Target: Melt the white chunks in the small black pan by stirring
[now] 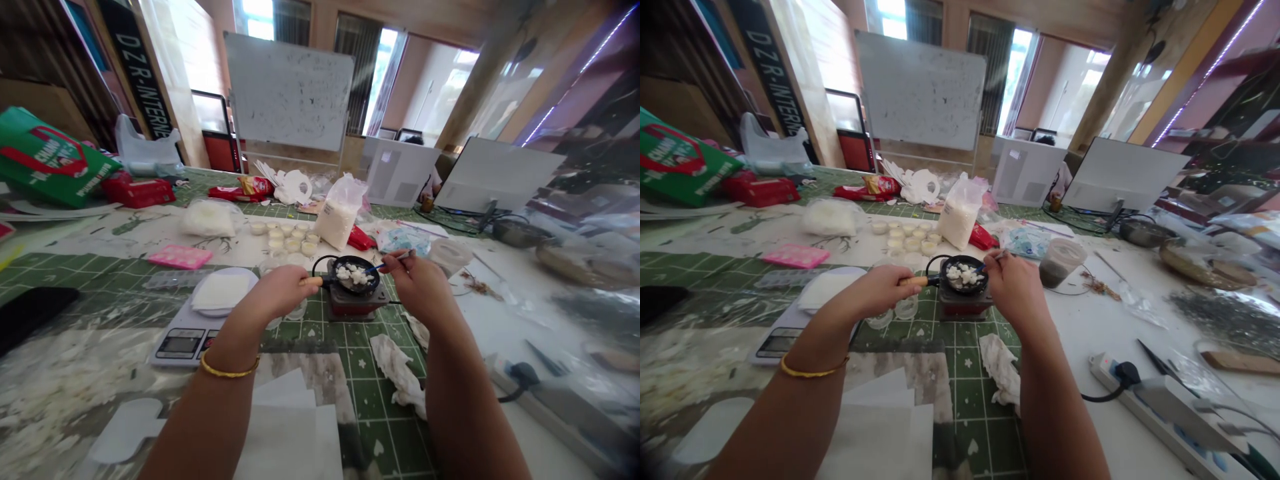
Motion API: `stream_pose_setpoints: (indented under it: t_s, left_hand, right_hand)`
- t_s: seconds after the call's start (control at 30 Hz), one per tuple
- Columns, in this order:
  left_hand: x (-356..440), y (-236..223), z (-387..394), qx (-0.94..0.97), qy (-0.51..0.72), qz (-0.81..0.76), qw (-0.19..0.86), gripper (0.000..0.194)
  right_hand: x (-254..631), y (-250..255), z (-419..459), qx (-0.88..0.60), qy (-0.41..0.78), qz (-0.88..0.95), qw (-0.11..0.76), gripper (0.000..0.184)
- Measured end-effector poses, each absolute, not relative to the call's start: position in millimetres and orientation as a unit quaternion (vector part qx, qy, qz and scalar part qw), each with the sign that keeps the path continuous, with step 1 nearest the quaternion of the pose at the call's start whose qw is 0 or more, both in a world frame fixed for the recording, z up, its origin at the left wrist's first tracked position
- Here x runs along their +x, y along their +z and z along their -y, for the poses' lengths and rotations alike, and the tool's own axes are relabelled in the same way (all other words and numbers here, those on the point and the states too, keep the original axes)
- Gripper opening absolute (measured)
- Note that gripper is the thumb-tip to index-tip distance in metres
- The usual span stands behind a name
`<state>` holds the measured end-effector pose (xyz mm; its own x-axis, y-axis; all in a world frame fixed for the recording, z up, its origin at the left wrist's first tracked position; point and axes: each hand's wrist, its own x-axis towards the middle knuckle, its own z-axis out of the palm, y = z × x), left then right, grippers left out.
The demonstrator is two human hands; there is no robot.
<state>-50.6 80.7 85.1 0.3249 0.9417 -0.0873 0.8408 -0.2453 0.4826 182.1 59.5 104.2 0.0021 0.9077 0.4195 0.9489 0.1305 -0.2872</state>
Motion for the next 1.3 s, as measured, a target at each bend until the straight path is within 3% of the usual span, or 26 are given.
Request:
stream_pose_setpoints:
  t_s: [0.1, 0.27, 0.43, 0.57, 0.73, 0.87, 1.03, 1.2, 1.3]
  left_hand:
    - [-51, 85, -80, 0.780, 0.111, -0.573, 0.228, 0.031]
    - [-50, 86, -81, 0.783, 0.105, -0.571, 0.221, 0.031]
    - [-50, 87, -80, 0.781, 0.105, -0.572, 0.228, 0.032]
    - [-50, 88, -79, 0.781, 0.103, -0.572, 0.229, 0.032]
    - [-50, 87, -79, 0.775, 0.107, -0.574, 0.243, 0.032]
    - [-50, 88, -79, 0.779, 0.105, -0.573, 0.232, 0.033]
    - [-50, 88, -79, 0.779, 0.104, -0.573, 0.233, 0.033]
    - [-51, 84, -82, 0.783, 0.104, -0.570, 0.226, 0.033]
    - [-52, 83, -82, 0.782, 0.104, -0.569, 0.232, 0.034]
  right_hand:
    - [183, 106, -58, -0.670, -0.035, 0.708, 0.219, 0.035]
    - [179, 109, -52, -0.644, -0.049, 0.702, 0.300, 0.034]
    - [175, 104, -55, -0.632, -0.014, 0.731, 0.257, 0.031]
    - [178, 103, -56, -0.632, -0.042, 0.712, 0.304, 0.034]
    - [178, 102, -58, -0.642, -0.003, 0.722, 0.257, 0.035]
    - [177, 103, -58, -0.635, -0.018, 0.706, 0.315, 0.036]
    - [179, 102, -61, -0.658, -0.026, 0.714, 0.238, 0.034]
    - [176, 98, -64, -0.630, -0.010, 0.712, 0.310, 0.033]
    - [175, 96, -66, -0.630, 0.010, 0.720, 0.291, 0.030]
